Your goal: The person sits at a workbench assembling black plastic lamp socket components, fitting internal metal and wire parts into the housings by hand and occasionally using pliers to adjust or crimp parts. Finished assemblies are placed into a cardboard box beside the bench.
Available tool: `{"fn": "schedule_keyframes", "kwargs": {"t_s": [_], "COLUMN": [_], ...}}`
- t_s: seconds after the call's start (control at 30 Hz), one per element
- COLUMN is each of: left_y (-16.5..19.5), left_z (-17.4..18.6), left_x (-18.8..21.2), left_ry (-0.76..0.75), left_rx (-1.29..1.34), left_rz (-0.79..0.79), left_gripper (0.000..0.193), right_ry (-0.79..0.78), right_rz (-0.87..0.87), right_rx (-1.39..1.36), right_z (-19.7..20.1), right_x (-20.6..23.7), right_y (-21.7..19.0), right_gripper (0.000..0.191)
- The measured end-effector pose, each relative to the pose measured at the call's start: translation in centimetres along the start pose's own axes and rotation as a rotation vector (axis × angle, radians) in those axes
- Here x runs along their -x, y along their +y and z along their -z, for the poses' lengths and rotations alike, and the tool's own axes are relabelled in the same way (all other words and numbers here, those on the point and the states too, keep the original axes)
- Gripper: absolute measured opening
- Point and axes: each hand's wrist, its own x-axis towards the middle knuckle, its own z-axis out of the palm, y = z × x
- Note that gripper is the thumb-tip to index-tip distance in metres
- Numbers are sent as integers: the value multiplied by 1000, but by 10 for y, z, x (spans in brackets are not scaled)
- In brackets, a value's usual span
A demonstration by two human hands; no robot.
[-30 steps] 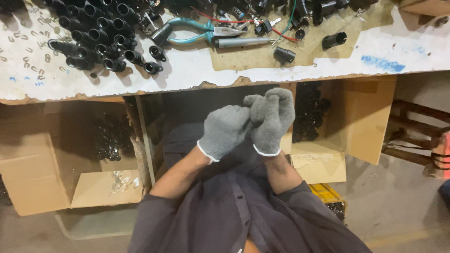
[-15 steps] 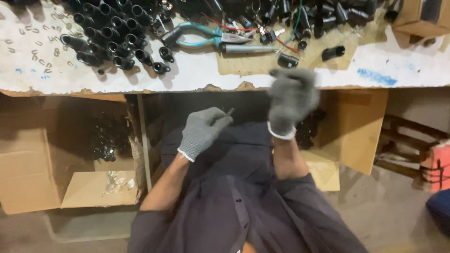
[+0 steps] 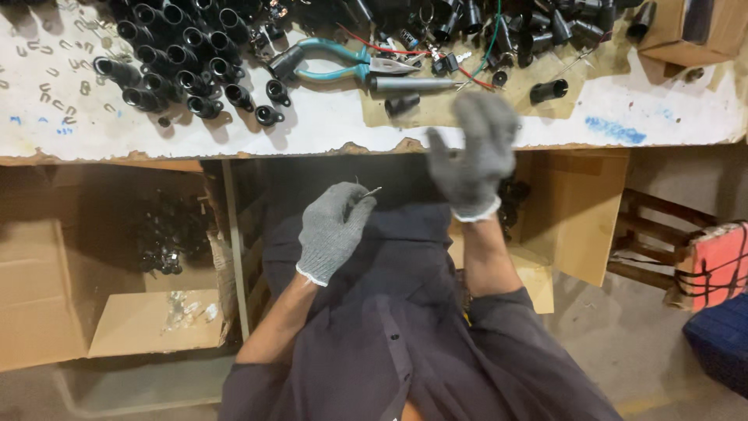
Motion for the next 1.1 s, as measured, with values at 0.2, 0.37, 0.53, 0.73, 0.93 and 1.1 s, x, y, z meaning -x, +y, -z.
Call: {"fn": "schedule_keyframes", "kwargs": {"t_s": [0.2, 0.37, 0.53, 0.73, 0.93, 1.1], "left_y": [15, 30, 44, 59, 68, 68], "left_z": [2, 8, 17, 25, 28, 27], "left_x": [-4, -10, -17, -23, -27, -30], "left_ry": [77, 66, -53, -145, -243, -454], "left_rx": [103, 80, -36, -187, -233, -199], "left_rz": [-85, -232, -386, -499, -482, -420], "left_gripper": [19, 18, 19, 14, 14, 17], "right_ry": [-263, -141, -295, -371, -474, -647], "right_rz": [-175, -459, -505, -271, -332, -255], "right_rx": [458, -25, -527, -613, -630, -656], "right_z": [17, 26, 55, 65, 73, 79], "right_x": [6, 21, 35, 29, 31, 30], "right_y": [27, 19, 4, -6, -1, 2], "right_gripper": [49, 38, 44, 54, 52, 49]}}
